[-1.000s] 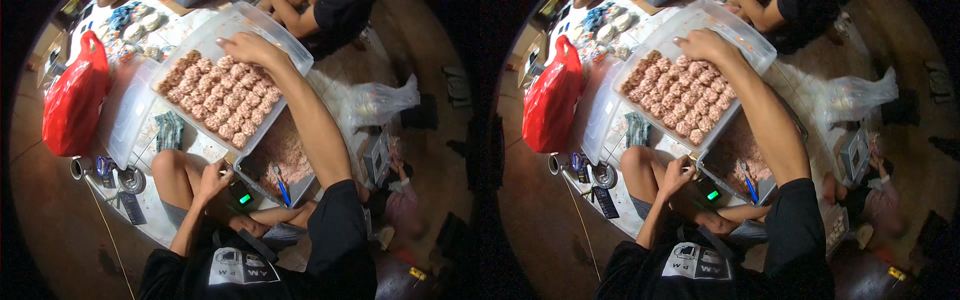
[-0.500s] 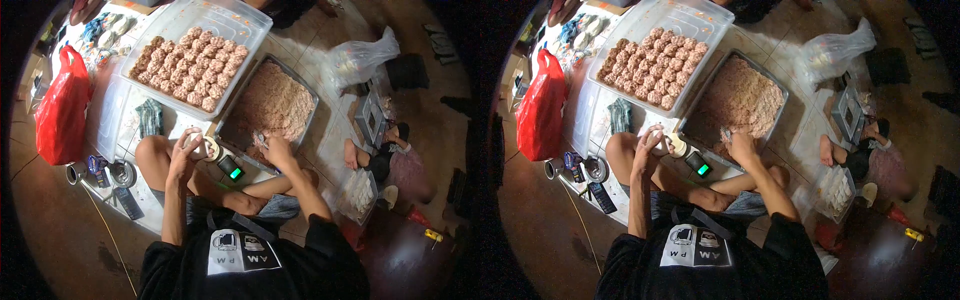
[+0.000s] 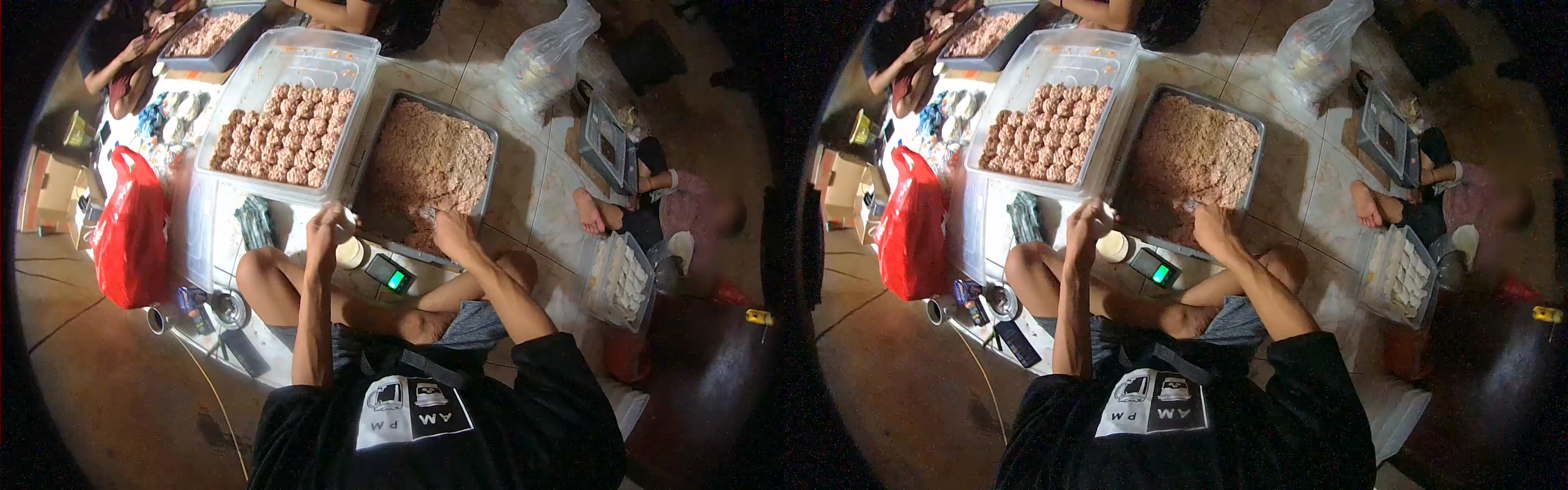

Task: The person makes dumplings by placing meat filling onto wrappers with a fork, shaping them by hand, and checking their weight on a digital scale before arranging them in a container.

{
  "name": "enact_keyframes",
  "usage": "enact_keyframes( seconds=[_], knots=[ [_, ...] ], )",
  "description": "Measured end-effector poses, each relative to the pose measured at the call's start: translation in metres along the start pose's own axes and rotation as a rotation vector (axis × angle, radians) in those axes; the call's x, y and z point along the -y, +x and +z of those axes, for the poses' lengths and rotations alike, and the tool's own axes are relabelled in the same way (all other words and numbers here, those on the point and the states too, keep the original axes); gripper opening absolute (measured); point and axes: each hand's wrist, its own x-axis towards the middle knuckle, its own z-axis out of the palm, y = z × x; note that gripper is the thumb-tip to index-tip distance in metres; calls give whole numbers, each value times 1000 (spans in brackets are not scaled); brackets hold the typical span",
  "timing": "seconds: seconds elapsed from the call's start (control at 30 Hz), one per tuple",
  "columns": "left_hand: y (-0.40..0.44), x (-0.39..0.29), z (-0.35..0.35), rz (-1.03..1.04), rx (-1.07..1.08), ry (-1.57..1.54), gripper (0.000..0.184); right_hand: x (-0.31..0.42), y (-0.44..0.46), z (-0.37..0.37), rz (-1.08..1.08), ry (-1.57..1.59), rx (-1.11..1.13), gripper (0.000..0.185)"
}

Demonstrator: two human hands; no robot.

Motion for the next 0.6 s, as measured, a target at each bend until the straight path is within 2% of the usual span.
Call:
enact_keyframes(
  seconds=[0.03,0.07,0.17,0.3,0.37,0.4,0.5,0.6],
  knots=[
    [2,-4,-1,-23,37,65,39,5,0,8,-19,-8,-110,7],
    [-1,-1,3,-15,13,56,36,7,3,15,97,32,41,6],
    [-6,-6,11,-4,56,81,37,11,9,34,92,43,-60,7],
    [3,6,12,25,-18,221,42,-6,15,54,36,58,-127,12],
    [6,9,11,39,-31,273,45,-10,14,75,45,26,-249,14],
    [2,1,10,-20,-17,283,49,-3,17,74,43,13,-310,15],
    [3,12,8,56,-61,419,50,3,21,59,117,177,-79,18],
    [4,13,8,0,-16,318,52,27,34,48,266,183,104,15]
  ],
)
